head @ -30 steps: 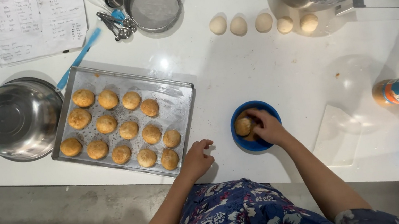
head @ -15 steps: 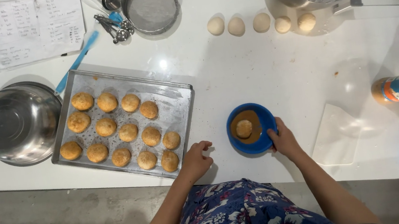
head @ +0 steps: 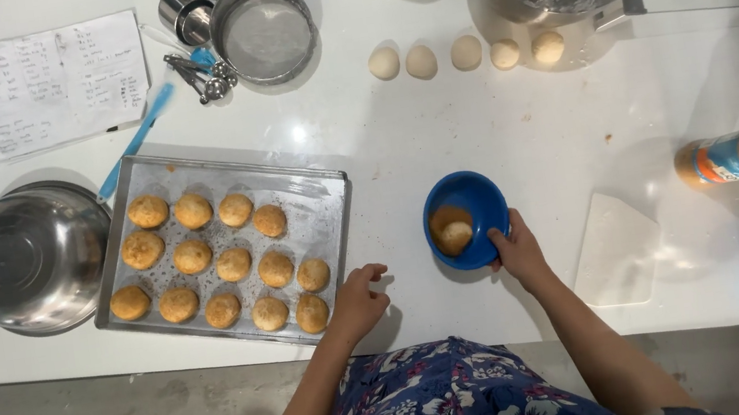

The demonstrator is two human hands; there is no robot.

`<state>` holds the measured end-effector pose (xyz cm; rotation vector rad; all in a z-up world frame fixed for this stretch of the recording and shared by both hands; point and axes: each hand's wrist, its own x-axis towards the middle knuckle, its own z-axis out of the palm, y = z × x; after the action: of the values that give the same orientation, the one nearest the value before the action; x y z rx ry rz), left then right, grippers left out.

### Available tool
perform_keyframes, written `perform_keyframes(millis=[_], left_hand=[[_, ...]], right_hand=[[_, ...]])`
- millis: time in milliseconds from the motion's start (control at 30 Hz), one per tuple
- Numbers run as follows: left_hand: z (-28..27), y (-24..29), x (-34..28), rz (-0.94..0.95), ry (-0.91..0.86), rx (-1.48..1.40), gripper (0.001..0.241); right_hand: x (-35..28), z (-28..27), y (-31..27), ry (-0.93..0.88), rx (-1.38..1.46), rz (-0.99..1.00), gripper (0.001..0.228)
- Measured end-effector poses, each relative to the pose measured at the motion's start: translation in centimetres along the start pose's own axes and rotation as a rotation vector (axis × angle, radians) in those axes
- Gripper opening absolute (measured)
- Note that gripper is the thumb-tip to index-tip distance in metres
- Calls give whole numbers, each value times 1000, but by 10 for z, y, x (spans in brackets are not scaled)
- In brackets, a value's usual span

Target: The recorder is coating small dough balls in a liquid or powder within a blue bowl and then arranging them systematically on a metal baking tray.

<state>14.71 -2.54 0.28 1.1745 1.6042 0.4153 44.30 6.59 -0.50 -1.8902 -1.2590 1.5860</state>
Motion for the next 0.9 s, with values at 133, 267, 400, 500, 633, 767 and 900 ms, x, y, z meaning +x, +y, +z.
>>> perform_keyframes(millis=[133,267,400,500,633,767,900], left_hand=[[1,-1,1,24,0,36,51],[11,-24,9,69,31,-11,50],[4,-9,4,25,11,-15,52],[5,-7,5,21,13,26,52],[7,-9,6,17,13,-26,53],[6,-12,7,13,17,-13,53],[4,-8,8,-28,5,-12,54]], right_hand=[[4,2,-1,-94,-45,10,40],[4,-1,-5,-68,-9,40,38],[-7,-2,-25,-122,-39,104,41],[-2,0,-25,-175,-174,94,40],[2,-5,-16,-129,-21,139,44],[-8,-7,-31,-169,-226,174,42],[-15,-14,-46,-112,-324,136,41]])
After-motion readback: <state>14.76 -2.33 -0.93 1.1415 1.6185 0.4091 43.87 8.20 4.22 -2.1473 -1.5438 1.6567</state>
